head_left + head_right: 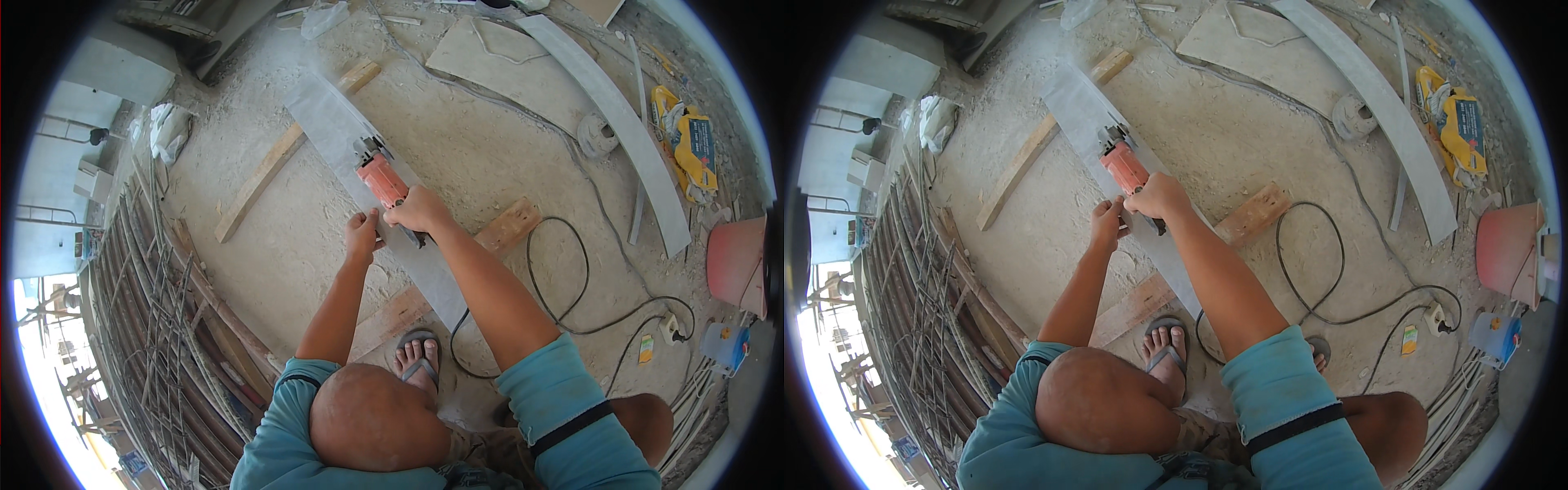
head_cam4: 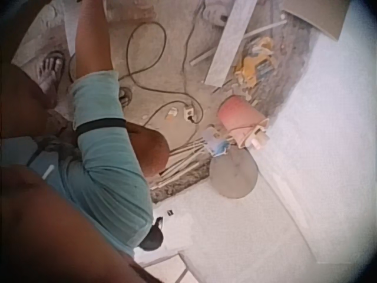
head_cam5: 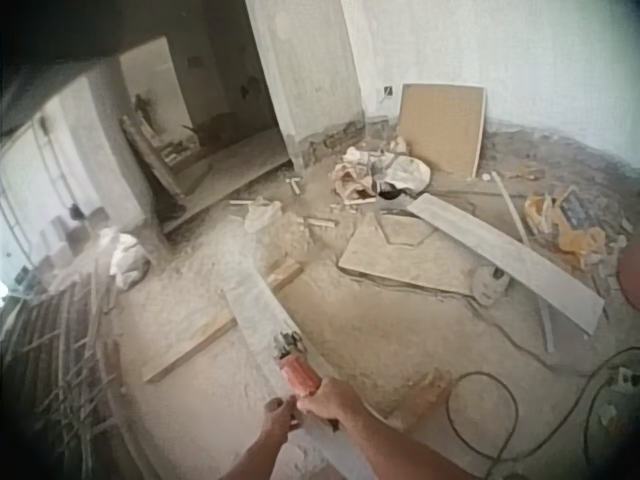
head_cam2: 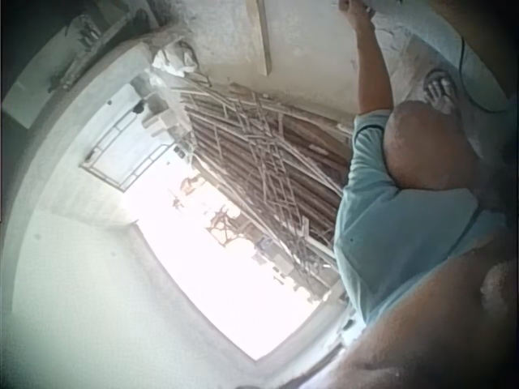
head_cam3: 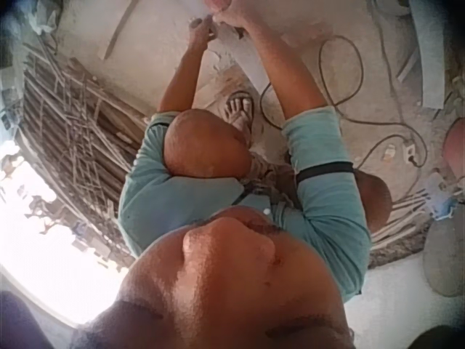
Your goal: The person cuts a tile using an angle grinder and then sets the grinder on the ground and lifts the tile.
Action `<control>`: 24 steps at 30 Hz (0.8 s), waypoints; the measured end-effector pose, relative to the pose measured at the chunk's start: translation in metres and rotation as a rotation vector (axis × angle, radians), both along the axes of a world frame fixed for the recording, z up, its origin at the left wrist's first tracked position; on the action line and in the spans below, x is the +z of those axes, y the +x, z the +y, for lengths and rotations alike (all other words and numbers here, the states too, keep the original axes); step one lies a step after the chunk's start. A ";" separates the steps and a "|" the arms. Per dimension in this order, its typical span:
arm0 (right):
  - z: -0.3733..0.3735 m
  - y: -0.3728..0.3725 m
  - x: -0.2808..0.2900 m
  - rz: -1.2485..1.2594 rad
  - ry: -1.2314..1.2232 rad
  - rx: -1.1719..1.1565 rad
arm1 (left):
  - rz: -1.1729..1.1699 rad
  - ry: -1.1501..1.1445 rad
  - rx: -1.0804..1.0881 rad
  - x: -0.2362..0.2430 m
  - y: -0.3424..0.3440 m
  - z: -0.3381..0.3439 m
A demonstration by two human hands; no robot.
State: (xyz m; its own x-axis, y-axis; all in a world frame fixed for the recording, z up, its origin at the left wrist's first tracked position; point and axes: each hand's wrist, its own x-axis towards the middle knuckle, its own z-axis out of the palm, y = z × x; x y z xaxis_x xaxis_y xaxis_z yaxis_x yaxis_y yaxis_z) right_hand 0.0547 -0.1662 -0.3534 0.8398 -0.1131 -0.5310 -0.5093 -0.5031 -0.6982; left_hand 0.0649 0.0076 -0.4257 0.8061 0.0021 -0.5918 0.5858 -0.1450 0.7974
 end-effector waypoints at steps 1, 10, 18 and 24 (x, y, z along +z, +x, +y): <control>-0.001 -0.001 -0.001 -0.001 -0.007 -0.002 | -0.003 -0.005 0.003 0.000 -0.001 -0.001; -0.003 -0.009 0.007 0.041 0.013 0.034 | 0.005 0.008 -0.015 -0.001 0.002 0.005; -0.007 -0.018 0.008 0.016 0.004 0.020 | -0.004 -0.015 0.003 0.005 0.001 0.000; -0.008 -0.024 0.005 0.010 0.019 0.014 | 0.002 -0.027 0.004 0.005 0.001 0.001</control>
